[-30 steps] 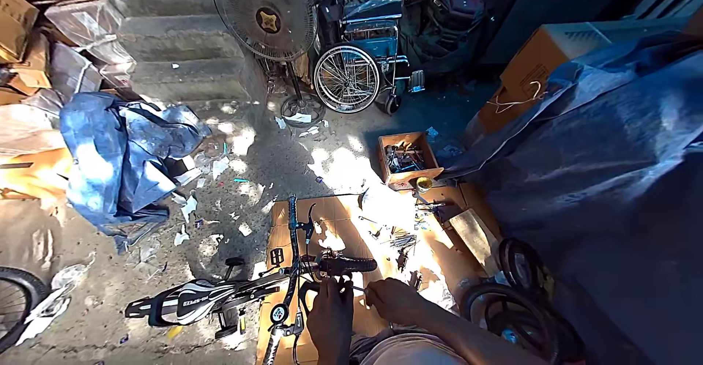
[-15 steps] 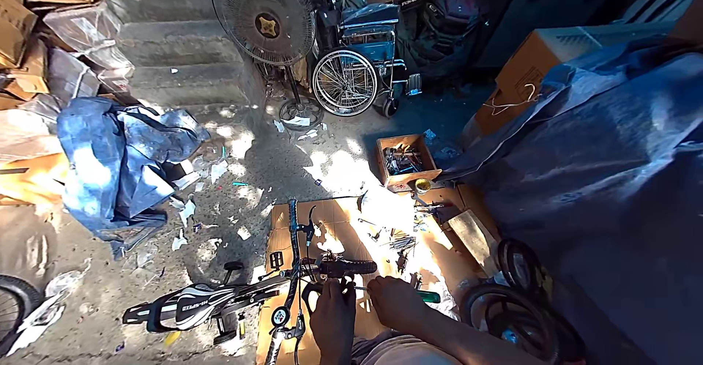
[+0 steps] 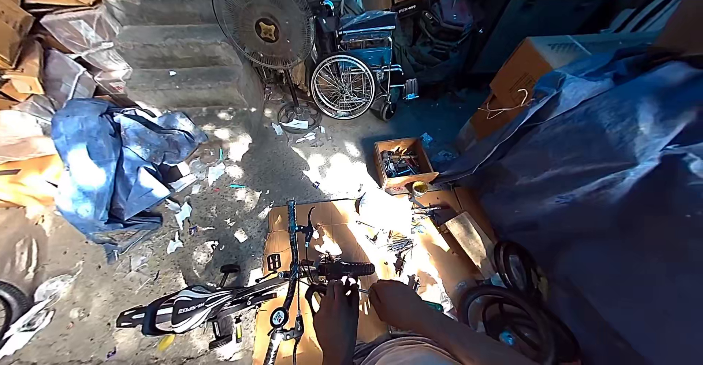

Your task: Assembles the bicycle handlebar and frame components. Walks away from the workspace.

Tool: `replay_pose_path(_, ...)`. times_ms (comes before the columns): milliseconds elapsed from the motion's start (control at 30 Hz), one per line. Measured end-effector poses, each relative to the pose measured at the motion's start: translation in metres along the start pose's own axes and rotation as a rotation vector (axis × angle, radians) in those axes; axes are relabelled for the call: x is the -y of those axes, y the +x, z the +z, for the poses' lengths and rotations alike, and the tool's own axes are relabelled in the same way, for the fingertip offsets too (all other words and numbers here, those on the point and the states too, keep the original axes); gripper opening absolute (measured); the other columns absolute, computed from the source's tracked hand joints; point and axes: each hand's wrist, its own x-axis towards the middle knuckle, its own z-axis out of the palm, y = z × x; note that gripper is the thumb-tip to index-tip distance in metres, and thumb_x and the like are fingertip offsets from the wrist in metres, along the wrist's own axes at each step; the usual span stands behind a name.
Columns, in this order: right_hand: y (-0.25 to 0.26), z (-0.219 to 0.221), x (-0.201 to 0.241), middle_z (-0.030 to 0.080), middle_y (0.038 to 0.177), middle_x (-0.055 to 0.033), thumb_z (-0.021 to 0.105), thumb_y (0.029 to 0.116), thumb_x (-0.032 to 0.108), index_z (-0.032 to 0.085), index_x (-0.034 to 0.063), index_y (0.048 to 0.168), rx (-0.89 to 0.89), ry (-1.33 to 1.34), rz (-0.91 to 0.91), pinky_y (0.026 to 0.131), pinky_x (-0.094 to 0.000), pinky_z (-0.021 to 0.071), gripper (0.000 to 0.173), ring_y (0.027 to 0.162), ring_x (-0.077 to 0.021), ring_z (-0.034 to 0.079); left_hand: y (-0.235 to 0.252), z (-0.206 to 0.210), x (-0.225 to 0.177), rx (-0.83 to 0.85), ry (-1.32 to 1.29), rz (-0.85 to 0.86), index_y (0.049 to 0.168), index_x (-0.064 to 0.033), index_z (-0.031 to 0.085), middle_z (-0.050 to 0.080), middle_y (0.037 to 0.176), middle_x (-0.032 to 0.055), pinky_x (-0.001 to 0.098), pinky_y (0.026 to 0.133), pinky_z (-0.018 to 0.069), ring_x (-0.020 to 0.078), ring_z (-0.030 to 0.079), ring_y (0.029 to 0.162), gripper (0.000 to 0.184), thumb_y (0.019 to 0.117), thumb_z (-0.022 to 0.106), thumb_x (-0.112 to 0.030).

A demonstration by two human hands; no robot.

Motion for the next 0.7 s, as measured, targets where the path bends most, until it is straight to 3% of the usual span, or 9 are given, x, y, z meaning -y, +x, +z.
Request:
replay_pose_path(100,0.002,0.003,-0.008,0.067,0.114,-0.0198,0.042,0.1057,0.021,0.066,0.0025,0.116,0.009,0.025,-0.050,0.095,-0.0567,0.0501,0.033,0.111,-0.0366,0.065,-0.001,0.003,0.002,-0.032,0.043,0.044,0.103,-0.0076,0.075,0.075,0.102,0.0083,0.0405,0.059,0.0587,0.0246,0.074,0.077,0.039,0.0858,0.075,-0.042)
replay_pose_path(233,-0.001,0.009,-0.011,0.069,0.114,-0.0131,0.043,0.1064,0.026,0.070,0.0089,0.116,-0.151,0.011,-0.035,0.093,-0.0528,0.0524,0.034,0.109,-0.0312,0.067,0.001,0.003,0.000,-0.018,0.063,0.046,0.103,-0.0083,0.075,0.075,0.104,0.0083,0.0409,0.059,0.0585,0.0248,0.074,0.077,0.037,0.0882,0.074,-0.042)
replay_pose_path(367,-0.002,0.015,-0.006,0.071,0.107,-0.0102,0.050,0.1027,0.030,0.073,0.0109,0.108,-0.329,-0.041,0.003,0.080,-0.0528,0.0553,0.031,0.098,-0.0295,0.070,0.005,0.004,-0.003,-0.014,0.061,0.021,0.103,-0.0095,0.075,0.075,0.106,0.0070,0.0396,0.058,0.0584,0.0233,0.074,0.078,0.037,0.0877,0.074,-0.043)
replay_pose_path(500,0.000,0.018,-0.002,0.068,0.103,-0.0110,0.055,0.0974,0.021,0.069,0.0102,0.107,-0.469,-0.065,-0.039,0.066,-0.0506,0.0563,0.020,0.085,-0.0298,0.070,0.004,0.004,-0.004,-0.083,-0.008,0.034,0.103,-0.0096,0.076,0.075,0.106,0.0065,0.0400,0.056,0.0579,0.0235,0.073,0.075,0.036,0.0858,0.076,-0.041)
replay_pose_path(567,0.005,0.014,0.000,0.066,0.113,-0.0139,0.057,0.0972,0.020,0.066,0.0095,0.114,-0.407,-0.052,-0.009,0.070,-0.0521,0.0580,0.022,0.090,-0.0325,0.070,0.005,0.005,-0.005,-0.114,-0.033,0.039,0.102,-0.0094,0.076,0.075,0.104,0.0064,0.0394,0.056,0.0580,0.0228,0.073,0.073,0.036,0.0849,0.077,-0.040)
replay_pose_path(633,0.006,0.006,0.003,0.061,0.126,-0.0180,0.054,0.1026,0.029,0.061,0.0063,0.124,-0.220,-0.009,0.031,0.083,-0.0558,0.0568,0.032,0.105,-0.0360,0.067,0.005,0.004,-0.005,-0.105,-0.041,0.036,0.103,-0.0088,0.076,0.075,0.104,0.0071,0.0397,0.057,0.0583,0.0230,0.073,0.074,0.035,0.0858,0.077,-0.040)
replay_pose_path(700,0.005,0.002,0.005,0.062,0.126,-0.0200,0.042,0.1065,0.034,0.062,0.0029,0.125,-0.086,0.023,0.023,0.095,-0.0555,0.0525,0.042,0.116,-0.0364,0.063,0.004,0.005,-0.006,-0.099,-0.035,0.035,0.104,-0.0084,0.076,0.075,0.105,0.0081,0.0400,0.057,0.0588,0.0233,0.074,0.075,0.036,0.0860,0.076,-0.040)
